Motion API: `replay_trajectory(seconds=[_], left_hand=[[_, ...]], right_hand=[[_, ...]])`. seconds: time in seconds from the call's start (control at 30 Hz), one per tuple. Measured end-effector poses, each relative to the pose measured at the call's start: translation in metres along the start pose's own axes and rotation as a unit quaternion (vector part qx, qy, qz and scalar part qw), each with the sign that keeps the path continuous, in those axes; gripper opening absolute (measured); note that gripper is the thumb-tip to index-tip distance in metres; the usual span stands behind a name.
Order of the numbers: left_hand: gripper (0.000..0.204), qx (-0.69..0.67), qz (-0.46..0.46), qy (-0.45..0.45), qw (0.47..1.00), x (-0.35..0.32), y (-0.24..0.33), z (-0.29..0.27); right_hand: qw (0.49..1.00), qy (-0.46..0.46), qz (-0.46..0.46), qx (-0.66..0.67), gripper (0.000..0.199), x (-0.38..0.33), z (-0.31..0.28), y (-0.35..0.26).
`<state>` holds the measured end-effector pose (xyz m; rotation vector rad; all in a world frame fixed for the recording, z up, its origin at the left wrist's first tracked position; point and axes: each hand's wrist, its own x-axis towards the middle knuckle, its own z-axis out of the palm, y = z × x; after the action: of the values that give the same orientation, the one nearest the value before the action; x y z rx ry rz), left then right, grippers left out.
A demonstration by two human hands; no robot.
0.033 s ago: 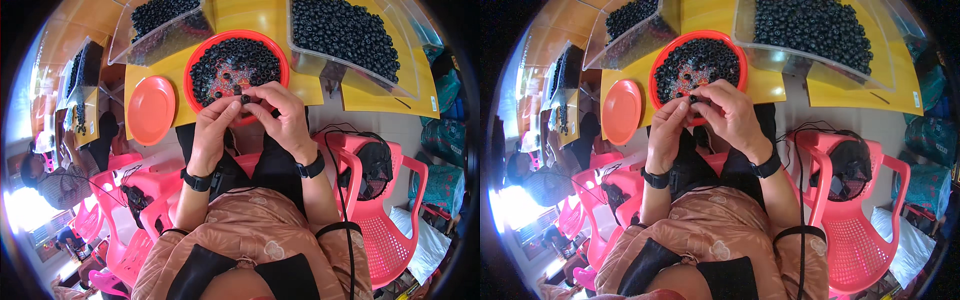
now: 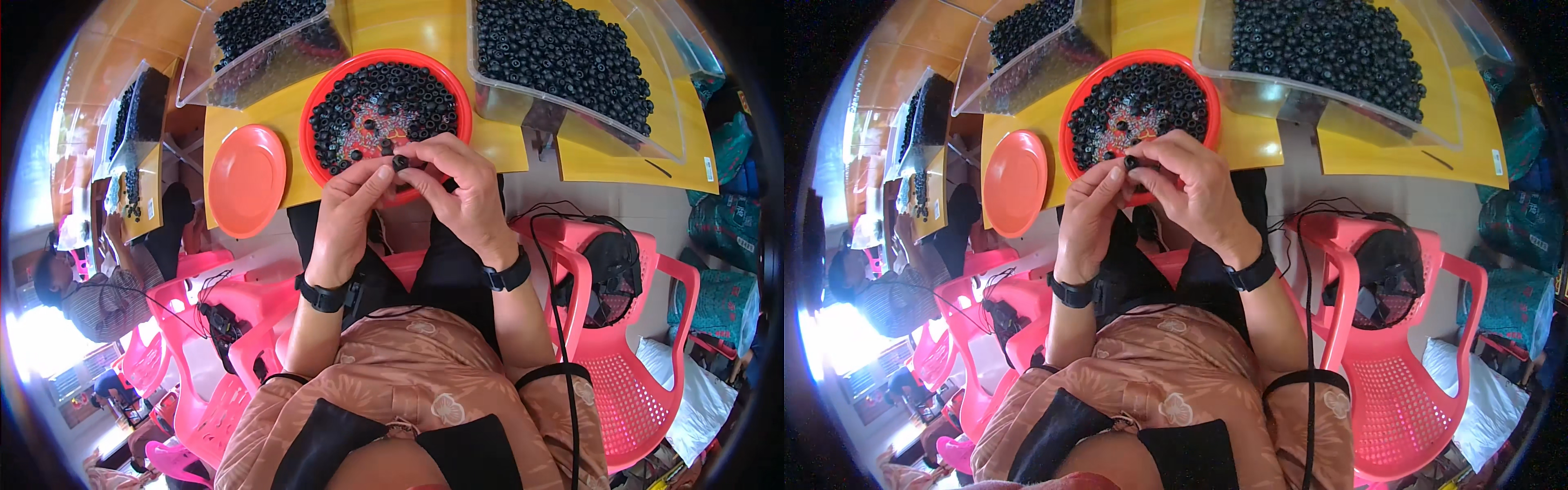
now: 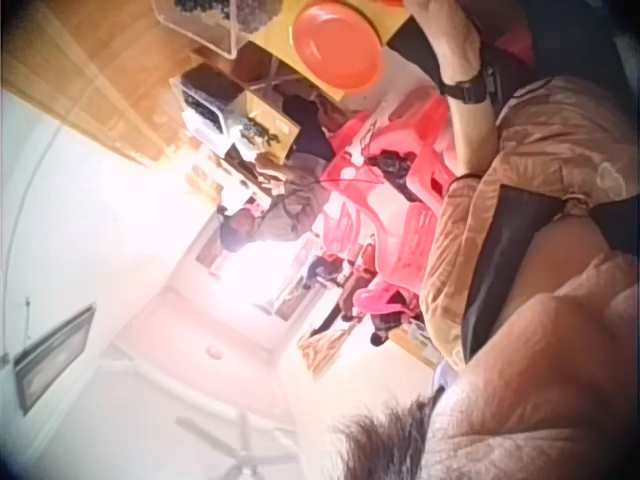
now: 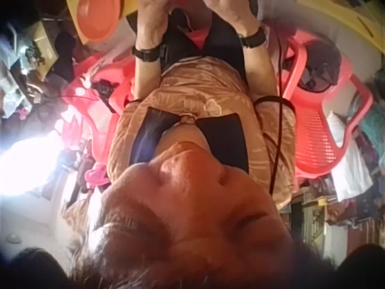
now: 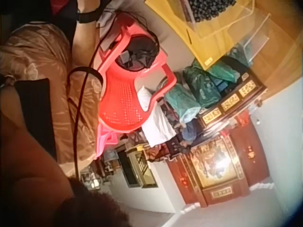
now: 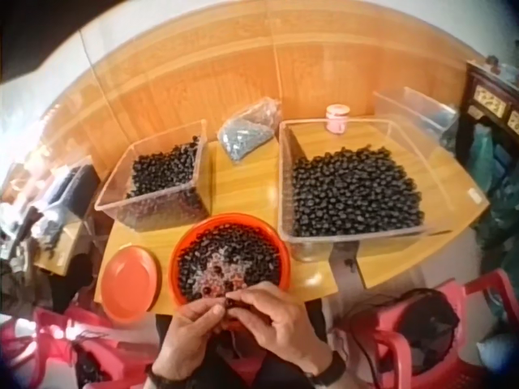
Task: The person is sorting small black components from a red bowl into multiple plastic storage trays.
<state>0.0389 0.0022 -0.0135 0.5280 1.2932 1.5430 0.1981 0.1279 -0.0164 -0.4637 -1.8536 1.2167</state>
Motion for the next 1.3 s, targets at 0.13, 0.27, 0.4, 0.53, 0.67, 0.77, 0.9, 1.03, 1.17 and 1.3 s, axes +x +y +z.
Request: replay_trajectory(seconds=[0.13, 0.27, 0.4, 0.53, 0.67, 0.77, 0.9, 1.03, 1.17, 1.3], left_hand=[[0.023, -0.094, -0.051, -0.021, 0.994, 0.003, -0.002, 0.005], [0.022, -0.101, -0.049, -0.032, 0.993, 0.006, -0.009, 0.004], [0.023, -0.218, -0.076, -0.066, 0.971, 0.007, -0.017, 0.003], [0.023, -0.318, -0.107, -0.034, 0.941, 0.01, -0.016, 0.002], [0.021, -0.196, -0.036, -0.063, 0.978, 0.014, -0.009, -0.003], [0.018, 0.117, 0.086, 0.08, 0.986, 0.013, 0.002, 0.01], [0.018, 0.251, 0.148, 0.095, 0.952, 0.015, 0.004, 0.012], [0.023, 0.399, 0.259, 0.084, 0.876, 0.013, 0.004, 0.028], [0.028, 0.475, 0.313, 0.069, 0.82, 0.013, 0.004, 0.03], [0.032, 0.455, 0.291, 0.049, 0.84, 0.011, 0.014, 0.035]], right_hand=[[1.0, -0.004, 0.005, 0.029, 0.029, 0.0, -0.003, 0.004], [0.999, -0.016, 0.012, 0.025, 0.032, 0.0, -0.008, 0.007], [0.999, -0.017, -0.005, 0.028, 0.032, -0.001, -0.008, 0.011], [0.996, -0.007, 0.041, 0.079, 0.028, 0.001, -0.008, 0.006], [0.973, 0.018, 0.178, 0.145, 0.02, -0.004, -0.007, 0.014], [0.94, 0.009, 0.271, 0.207, 0.022, -0.005, -0.006, 0.018], [0.919, -0.021, 0.302, 0.252, 0.025, -0.007, -0.007, 0.019], [0.903, -0.063, 0.321, 0.279, 0.025, -0.007, -0.006, 0.014], [0.9, -0.048, 0.315, 0.297, 0.026, -0.006, -0.006, 0.012], [0.892, -0.057, 0.317, 0.316, 0.032, -0.007, -0.012, 0.021]])
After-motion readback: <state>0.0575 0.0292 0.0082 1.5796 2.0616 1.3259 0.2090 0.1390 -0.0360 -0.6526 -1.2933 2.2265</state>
